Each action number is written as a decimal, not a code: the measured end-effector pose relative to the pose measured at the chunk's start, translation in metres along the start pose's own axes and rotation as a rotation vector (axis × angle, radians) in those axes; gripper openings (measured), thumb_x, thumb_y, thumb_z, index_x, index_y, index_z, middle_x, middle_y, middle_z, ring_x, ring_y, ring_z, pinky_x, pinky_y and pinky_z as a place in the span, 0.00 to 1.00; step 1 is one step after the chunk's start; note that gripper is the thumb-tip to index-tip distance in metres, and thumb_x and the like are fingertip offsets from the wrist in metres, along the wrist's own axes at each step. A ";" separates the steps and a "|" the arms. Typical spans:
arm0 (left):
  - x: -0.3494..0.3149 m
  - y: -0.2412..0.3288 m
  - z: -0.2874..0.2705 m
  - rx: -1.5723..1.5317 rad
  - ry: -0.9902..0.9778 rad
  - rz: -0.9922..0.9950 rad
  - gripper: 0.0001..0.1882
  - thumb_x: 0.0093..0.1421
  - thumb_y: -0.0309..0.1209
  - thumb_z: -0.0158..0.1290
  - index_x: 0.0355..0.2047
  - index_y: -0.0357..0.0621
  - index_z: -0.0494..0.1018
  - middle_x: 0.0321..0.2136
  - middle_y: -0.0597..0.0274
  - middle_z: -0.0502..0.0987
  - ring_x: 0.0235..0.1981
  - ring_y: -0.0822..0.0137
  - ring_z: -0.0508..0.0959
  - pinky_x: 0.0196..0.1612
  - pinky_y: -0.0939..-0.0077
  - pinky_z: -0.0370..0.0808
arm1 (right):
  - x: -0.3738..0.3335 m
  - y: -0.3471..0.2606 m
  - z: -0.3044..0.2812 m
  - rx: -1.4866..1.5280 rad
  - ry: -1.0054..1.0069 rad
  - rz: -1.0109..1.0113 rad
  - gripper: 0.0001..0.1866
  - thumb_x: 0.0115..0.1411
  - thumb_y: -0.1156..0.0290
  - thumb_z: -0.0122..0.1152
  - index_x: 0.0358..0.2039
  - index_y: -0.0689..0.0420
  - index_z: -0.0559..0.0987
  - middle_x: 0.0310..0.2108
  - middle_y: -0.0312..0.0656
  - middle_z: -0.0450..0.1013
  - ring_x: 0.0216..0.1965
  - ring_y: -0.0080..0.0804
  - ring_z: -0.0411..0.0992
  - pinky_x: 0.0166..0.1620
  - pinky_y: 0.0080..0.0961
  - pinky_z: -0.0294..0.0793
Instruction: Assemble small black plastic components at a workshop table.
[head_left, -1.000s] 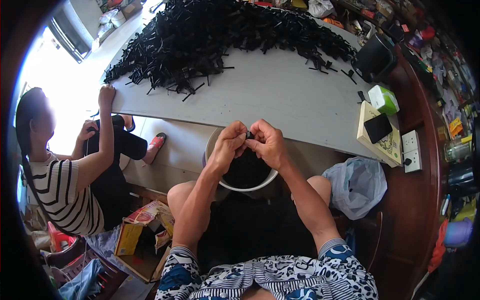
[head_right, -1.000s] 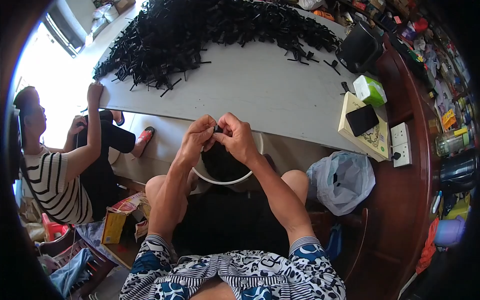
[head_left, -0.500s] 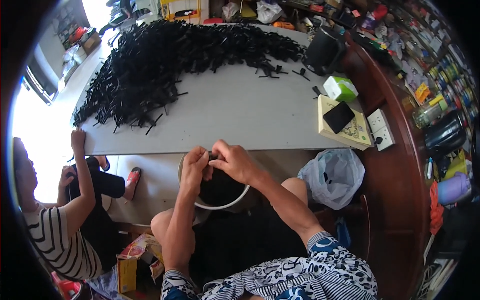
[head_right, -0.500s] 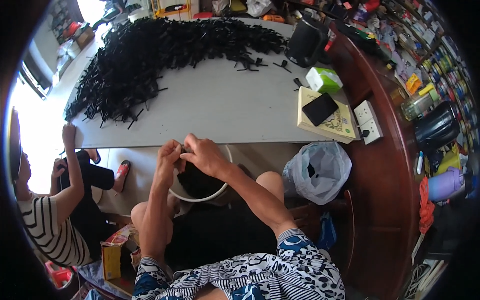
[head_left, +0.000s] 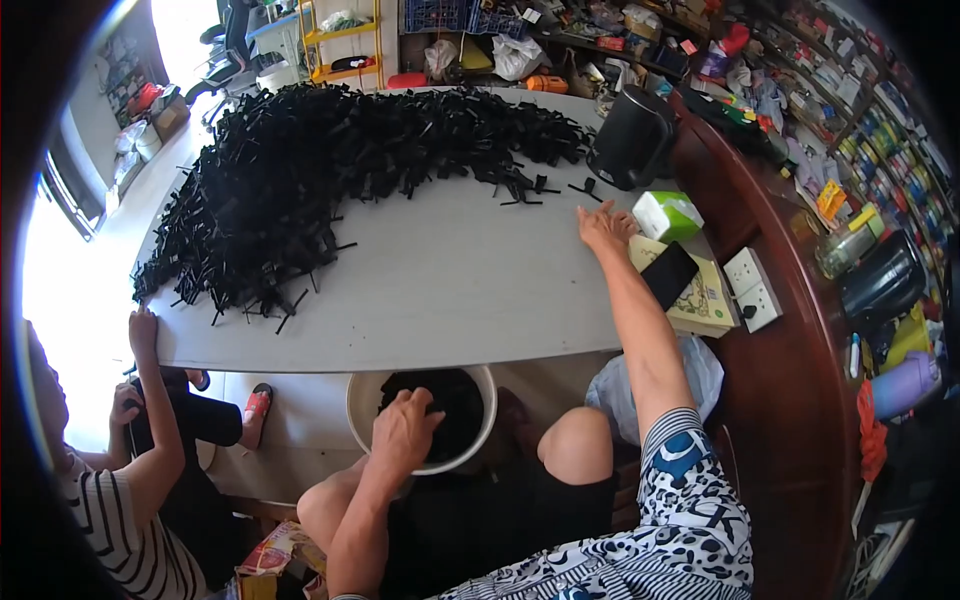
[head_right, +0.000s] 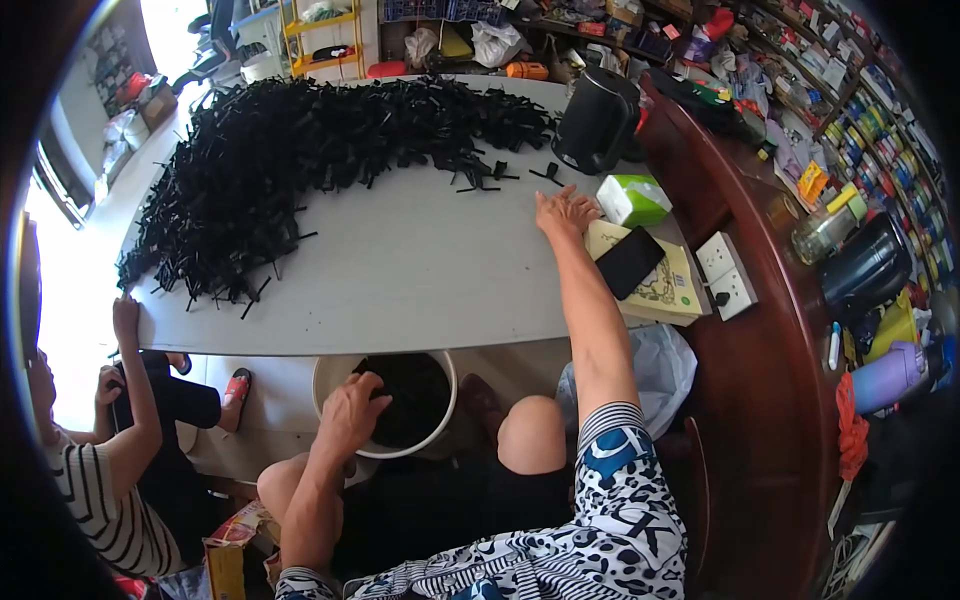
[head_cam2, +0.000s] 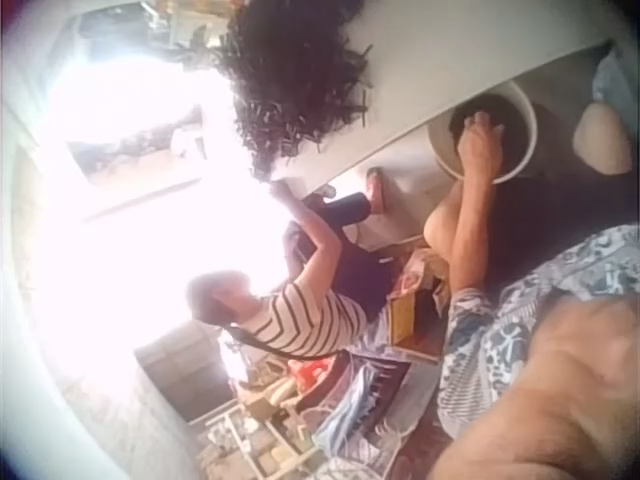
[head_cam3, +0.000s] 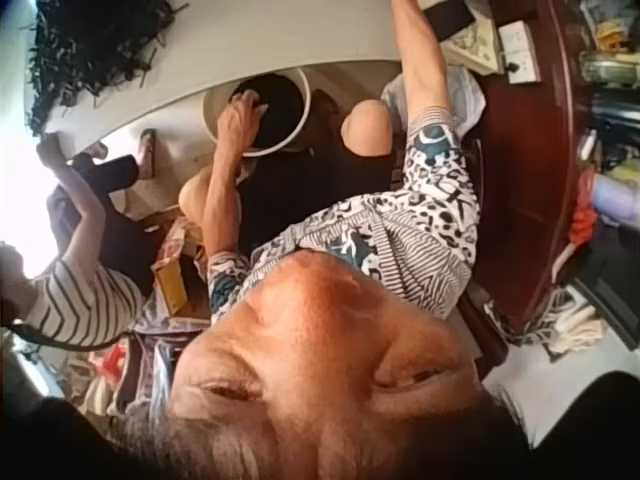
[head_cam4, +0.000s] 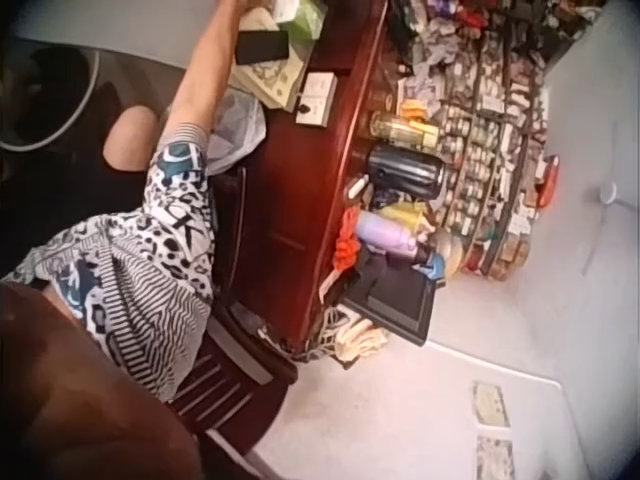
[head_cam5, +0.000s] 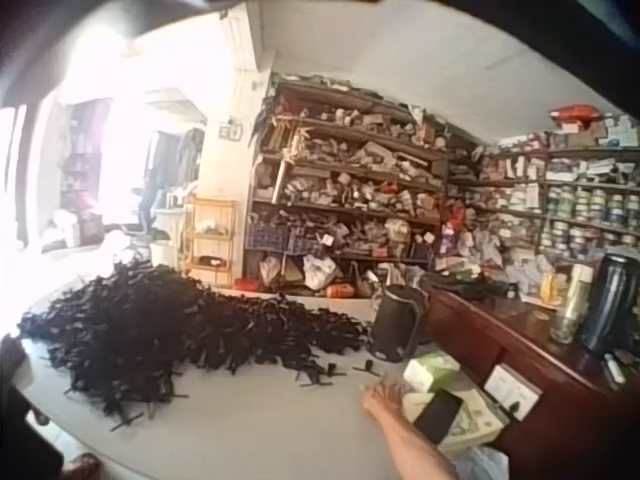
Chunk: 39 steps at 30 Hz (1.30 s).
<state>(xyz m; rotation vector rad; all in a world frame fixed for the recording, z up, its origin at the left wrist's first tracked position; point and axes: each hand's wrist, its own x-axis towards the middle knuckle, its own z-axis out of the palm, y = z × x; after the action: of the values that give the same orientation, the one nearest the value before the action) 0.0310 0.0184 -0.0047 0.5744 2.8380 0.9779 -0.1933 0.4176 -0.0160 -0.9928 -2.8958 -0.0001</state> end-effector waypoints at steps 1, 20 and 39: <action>0.002 0.004 0.002 -0.006 -0.015 0.014 0.11 0.51 0.32 0.55 0.32 0.41 0.67 0.28 0.49 0.72 0.31 0.47 0.74 0.32 0.56 0.70 | 0.007 0.000 0.002 0.014 0.022 0.041 0.42 0.58 0.38 0.33 0.62 0.59 0.51 0.58 0.66 0.51 0.59 0.61 0.49 0.60 0.52 0.44; 0.001 0.010 0.011 0.068 -0.169 0.025 0.12 0.51 0.33 0.55 0.27 0.38 0.67 0.25 0.48 0.73 0.28 0.47 0.76 0.29 0.57 0.72 | -0.029 -0.117 -0.019 0.373 0.058 -0.260 0.31 0.52 0.35 0.44 0.50 0.39 0.74 0.56 0.39 0.60 0.60 0.51 0.52 0.59 0.62 0.40; 0.009 0.008 0.015 -0.012 -0.178 0.071 0.13 0.52 0.35 0.55 0.31 0.39 0.70 0.27 0.46 0.75 0.33 0.45 0.74 0.34 0.56 0.70 | -0.193 -0.090 -0.002 0.504 0.108 -0.615 0.23 0.61 0.51 0.40 0.49 0.52 0.71 0.53 0.43 0.62 0.53 0.44 0.59 0.52 0.49 0.55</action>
<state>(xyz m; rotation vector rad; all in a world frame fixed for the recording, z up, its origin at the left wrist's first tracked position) 0.0280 0.0368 -0.0111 0.7268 2.6705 0.9045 -0.0964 0.2282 -0.0268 -0.0157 -2.7478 0.5768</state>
